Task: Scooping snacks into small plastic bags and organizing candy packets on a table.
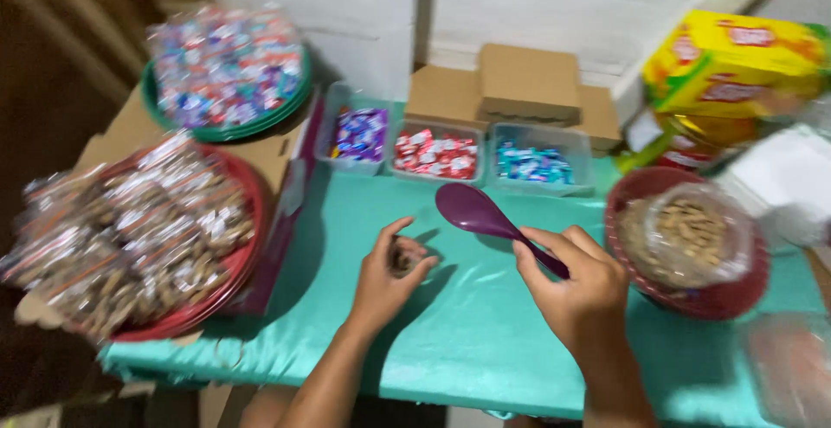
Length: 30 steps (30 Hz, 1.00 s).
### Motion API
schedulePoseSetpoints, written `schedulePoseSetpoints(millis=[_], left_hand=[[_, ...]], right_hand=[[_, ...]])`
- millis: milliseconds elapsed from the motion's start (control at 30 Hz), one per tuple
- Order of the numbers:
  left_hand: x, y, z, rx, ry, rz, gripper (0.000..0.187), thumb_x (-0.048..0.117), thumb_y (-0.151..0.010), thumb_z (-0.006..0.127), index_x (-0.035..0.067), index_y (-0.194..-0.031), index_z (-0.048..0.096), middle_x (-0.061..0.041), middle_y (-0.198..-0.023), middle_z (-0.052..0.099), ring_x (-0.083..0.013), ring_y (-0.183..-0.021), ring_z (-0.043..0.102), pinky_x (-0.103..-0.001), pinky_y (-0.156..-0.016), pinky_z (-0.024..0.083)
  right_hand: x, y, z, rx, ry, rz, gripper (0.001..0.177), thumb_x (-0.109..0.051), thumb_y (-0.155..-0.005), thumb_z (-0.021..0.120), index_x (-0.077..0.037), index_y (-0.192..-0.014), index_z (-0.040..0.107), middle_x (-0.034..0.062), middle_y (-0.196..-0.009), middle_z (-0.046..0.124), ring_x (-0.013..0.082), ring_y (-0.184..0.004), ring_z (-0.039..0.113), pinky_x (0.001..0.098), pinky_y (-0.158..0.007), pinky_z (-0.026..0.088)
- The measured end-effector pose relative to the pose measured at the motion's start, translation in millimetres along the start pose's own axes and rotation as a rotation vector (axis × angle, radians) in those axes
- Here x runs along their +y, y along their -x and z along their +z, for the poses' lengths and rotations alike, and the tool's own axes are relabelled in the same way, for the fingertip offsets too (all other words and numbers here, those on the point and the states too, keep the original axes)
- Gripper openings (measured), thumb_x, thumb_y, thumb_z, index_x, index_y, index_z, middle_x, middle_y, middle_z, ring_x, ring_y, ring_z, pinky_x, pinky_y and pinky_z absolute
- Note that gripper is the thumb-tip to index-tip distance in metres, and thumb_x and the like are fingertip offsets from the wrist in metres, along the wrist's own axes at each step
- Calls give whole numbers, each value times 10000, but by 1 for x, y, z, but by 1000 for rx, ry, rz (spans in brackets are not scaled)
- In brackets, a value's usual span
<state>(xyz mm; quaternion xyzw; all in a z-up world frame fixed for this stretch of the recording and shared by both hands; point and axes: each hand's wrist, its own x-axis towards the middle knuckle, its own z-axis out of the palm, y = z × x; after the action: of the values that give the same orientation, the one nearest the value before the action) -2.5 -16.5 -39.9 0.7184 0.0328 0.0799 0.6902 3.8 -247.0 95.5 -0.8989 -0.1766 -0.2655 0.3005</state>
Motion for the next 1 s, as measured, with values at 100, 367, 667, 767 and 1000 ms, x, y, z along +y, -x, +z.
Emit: schedulePoseSetpoints(millis=[100, 367, 667, 767, 1000], left_hand=[[-5, -1, 1, 1, 17, -6, 637, 121, -838, 824, 108, -1413, 550, -62, -945, 719, -119, -851, 684, -256, -819, 553], [1, 3, 1, 21, -63, -40, 598, 96, -860, 770, 52, -1416, 555, -122, -941, 744, -167, -887, 713, -270, -873, 555], [15, 14, 18, 165, -162, -177, 571, 67, -900, 721, -4, -1448, 576, -174, -978, 698, -230, -935, 646, -342, -833, 507], [1, 18, 22, 216, -194, -60, 512, 72, -908, 729, -5, -1402, 619, -136, -923, 709, -166, -858, 618, -283, -746, 466], [-20, 18, 20, 236, -188, 43, 446, 21, -954, 691, -45, -1388, 614, -155, -938, 698, -178, -900, 645, -271, -843, 511]], right_hand=[[15, -8, -20, 63, -17, 59, 146, -145, -890, 802, -132, -1035, 814, -11, -781, 667, 127, -696, 625, 287, -670, 475], [66, -16, -83, 259, -76, 252, 81, -100, -901, 770, -70, -966, 808, 27, -837, 728, 124, -693, 652, 279, -622, 519], [108, -10, -143, 116, 98, 787, 245, -340, -888, 677, -194, -989, 846, 12, -1020, 814, 219, -972, 750, 401, -749, 562], [118, -13, -152, -32, 167, 1033, 299, -430, -869, 621, -267, -996, 838, -5, -1057, 798, 283, -1022, 720, 443, -781, 520], [129, -11, -157, -175, 78, 1149, 321, -451, -849, 588, -305, -992, 836, -22, -1113, 791, 268, -1065, 710, 427, -832, 508]])
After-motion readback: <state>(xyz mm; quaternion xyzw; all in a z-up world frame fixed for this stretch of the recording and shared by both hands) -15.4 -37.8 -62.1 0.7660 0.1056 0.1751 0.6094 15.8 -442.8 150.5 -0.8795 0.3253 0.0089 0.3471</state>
